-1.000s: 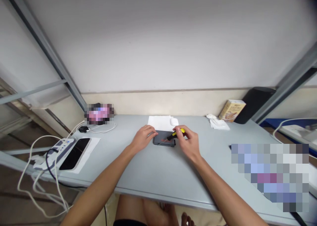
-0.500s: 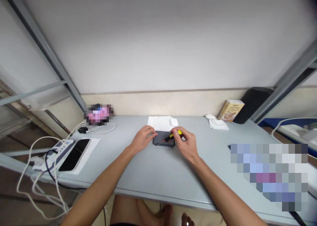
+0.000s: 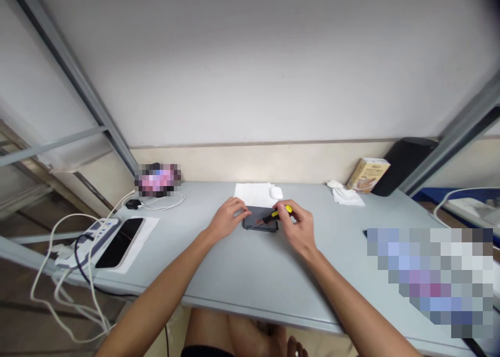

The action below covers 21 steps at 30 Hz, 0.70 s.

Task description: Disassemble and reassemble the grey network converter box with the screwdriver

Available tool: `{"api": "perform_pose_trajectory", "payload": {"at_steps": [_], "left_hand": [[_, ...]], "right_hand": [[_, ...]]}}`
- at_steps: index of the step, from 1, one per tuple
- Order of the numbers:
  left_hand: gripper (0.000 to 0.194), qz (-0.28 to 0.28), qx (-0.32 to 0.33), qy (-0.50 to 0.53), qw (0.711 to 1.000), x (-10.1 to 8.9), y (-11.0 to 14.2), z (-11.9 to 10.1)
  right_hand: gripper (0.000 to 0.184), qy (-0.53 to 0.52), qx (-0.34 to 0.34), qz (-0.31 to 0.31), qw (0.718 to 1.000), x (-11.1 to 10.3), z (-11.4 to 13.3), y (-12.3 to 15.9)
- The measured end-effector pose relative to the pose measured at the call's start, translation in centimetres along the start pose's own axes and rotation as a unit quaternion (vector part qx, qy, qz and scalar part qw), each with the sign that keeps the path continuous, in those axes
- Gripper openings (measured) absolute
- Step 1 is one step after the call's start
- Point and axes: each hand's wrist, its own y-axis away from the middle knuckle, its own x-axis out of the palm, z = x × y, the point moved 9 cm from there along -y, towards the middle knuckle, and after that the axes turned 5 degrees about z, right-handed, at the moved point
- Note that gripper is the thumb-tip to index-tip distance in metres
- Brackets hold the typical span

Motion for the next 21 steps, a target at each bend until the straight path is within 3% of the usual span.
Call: {"api": "perform_pose_trajectory", "payload": {"at_steps": [6,12,21], "left_hand": [[0.024,-0.016,-0.017,0.062,0.998,-0.4,-0.2,-0.2],[0.033,0.009,-0.111,0.175,0.978,0.2,-0.1,0.9],[0.035,0.071,-0.104,0.192,0.973,1.2,-0.1,0.7]], "right_hand": [[0.040,-0.091,0.053,-0.019,0.994,-0.2,-1.5,-0.3],[0.046,-0.185,0.132,-0.088,0.970,-1.2,-3.7,-1.0],[0.048,-0.219,0.174,-0.110,0.954,-1.5,-5.5,-1.0]]}}
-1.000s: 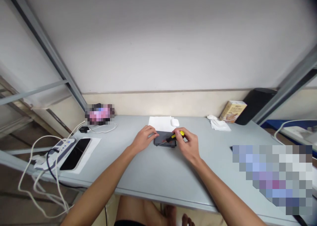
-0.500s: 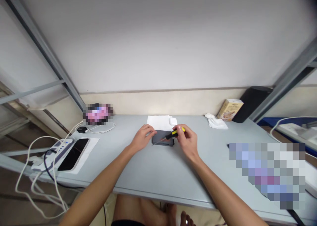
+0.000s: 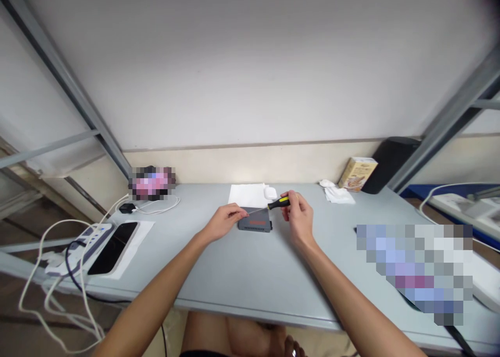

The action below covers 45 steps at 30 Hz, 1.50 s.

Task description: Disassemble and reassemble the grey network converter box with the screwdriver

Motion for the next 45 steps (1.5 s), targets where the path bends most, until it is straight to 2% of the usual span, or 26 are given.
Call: {"api": "perform_pose_trajectory", "payload": {"at_steps": [7,11,14,19,23,28,38,42,45], "left_hand": [[0.029,-0.016,0.002,-0.009,1.000,-0.3,0.2,0.1],[0.027,-0.086,-0.001,-0.024,0.996,-2.4,-0.6,1.1],[0.024,-0.142,-0.004,-0.079,0.987,-4.3,-2.4,1.8],[0.018,-0.111,0.016,-0.167,0.980,-4.1,-6.8,2.2],[0.015,-0.095,0.007,-0.244,0.965,-3.4,-8.4,3.3],[0.016,-0.095,-0.007,-0.260,0.961,-3.5,-7.6,4.9],[0.015,-0.095,-0.008,-0.222,0.970,-3.6,-6.3,5.6],[0.013,-0.164,-0.021,-0.142,0.976,-4.8,-6.0,5.5],[0.027,-0.234,-0.040,-0.117,0.964,-5.9,-4.9,5.0]], "right_hand": [[0.050,-0.012,0.000,-0.014,1.000,-0.4,-0.1,-0.2],[0.049,-0.043,0.016,-0.067,0.997,-1.8,-0.5,-0.8],[0.048,-0.056,0.036,-0.091,0.994,-2.5,-1.0,-1.1],[0.045,-0.054,0.042,-0.098,0.993,-2.9,-1.3,-1.2],[0.044,-0.043,0.033,-0.099,0.994,-3.1,-1.3,-1.3],[0.043,-0.039,0.040,-0.097,0.994,-3.1,-1.5,-1.3],[0.043,-0.008,0.027,-0.096,0.995,-3.1,-1.2,-1.1],[0.042,-0.009,0.029,-0.100,0.995,-3.2,-1.2,-1.2],[0.042,-0.019,0.029,-0.105,0.994,-3.4,-1.2,-1.4]]}}
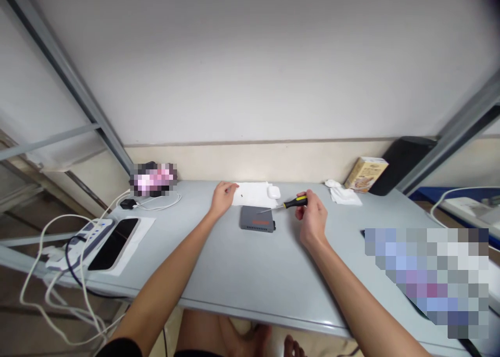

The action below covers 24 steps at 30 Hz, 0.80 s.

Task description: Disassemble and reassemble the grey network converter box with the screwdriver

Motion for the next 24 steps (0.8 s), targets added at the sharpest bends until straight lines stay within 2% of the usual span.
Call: {"api": "perform_pose_trajectory", "payload": {"at_steps": [2,5,8,10,13,18,24], "left_hand": [[0.034,-0.027,-0.018,0.002,0.999,-0.9,1.0,-0.3],[0.044,-0.006,-0.028,0.014,0.999,-1.1,3.3,-1.5],[0.038,0.109,-0.004,0.052,0.993,0.7,5.5,-3.5],[0.031,0.170,0.008,0.024,0.985,1.8,6.4,-4.3],[0.037,0.215,0.029,-0.012,0.976,2.7,6.8,-4.6],[0.046,0.248,0.014,0.054,0.967,2.9,6.6,-4.1],[0.045,0.283,0.004,0.117,0.952,3.0,6.3,-4.2]], "right_hand": [[0.043,-0.005,0.003,-0.004,1.000,-0.1,-0.1,-0.1],[0.045,-0.004,0.003,-0.006,1.000,-0.1,-0.2,-0.1],[0.046,0.004,-0.003,-0.002,1.000,-0.1,-0.3,0.0],[0.046,0.007,-0.006,-0.001,1.000,-0.1,-0.3,0.0],[0.043,0.005,-0.006,-0.007,1.000,-0.3,-0.3,-0.1],[0.041,0.006,-0.001,-0.018,1.000,-0.5,-0.5,-0.2],[0.041,0.003,-0.005,-0.023,1.000,-0.7,-0.4,-0.3]]}}
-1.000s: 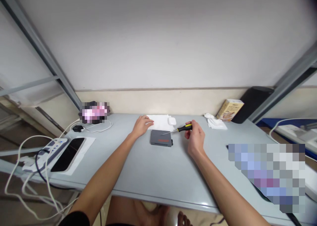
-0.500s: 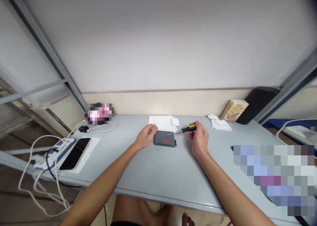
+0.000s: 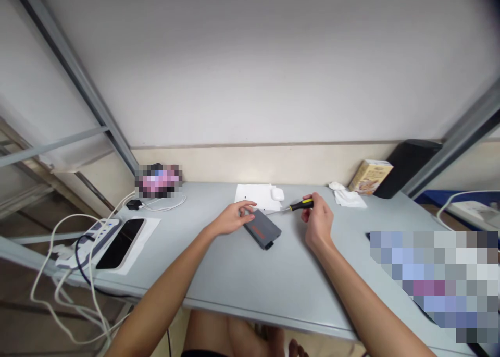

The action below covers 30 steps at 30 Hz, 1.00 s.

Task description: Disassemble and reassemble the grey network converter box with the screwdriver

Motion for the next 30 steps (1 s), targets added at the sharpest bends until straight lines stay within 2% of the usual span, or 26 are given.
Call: {"api": "perform_pose_trajectory", "payload": {"at_steps": [5,9,14,18,22,26,30], "left_hand": [[0.031,0.049,-0.008,0.071,0.996,0.2,-0.3,0.3],[0.021,0.035,-0.010,0.073,0.997,0.0,-0.1,0.0],[0.025,-0.001,-0.035,0.055,0.998,0.4,0.0,0.1],[0.027,-0.029,-0.019,0.011,0.999,0.5,0.0,-0.4],[0.024,-0.003,0.011,-0.029,1.000,0.8,0.4,-1.2],[0.030,0.043,0.002,-0.036,0.998,1.2,0.8,-1.1],[0.028,0.039,0.011,-0.050,0.998,1.2,0.7,-1.2]], "right_hand": [[0.040,0.000,0.006,-0.003,1.000,0.0,0.1,0.1],[0.040,0.011,0.013,0.001,1.000,0.1,0.0,0.2],[0.042,0.029,0.013,0.013,0.999,0.2,-0.4,0.2],[0.043,0.052,0.007,0.025,0.998,0.3,-0.7,0.1],[0.042,0.062,-0.003,0.035,0.997,0.6,-0.4,0.2],[0.042,0.070,-0.005,0.038,0.997,0.9,-0.1,0.4],[0.040,0.094,-0.008,0.054,0.994,1.3,-0.1,0.6]]}}
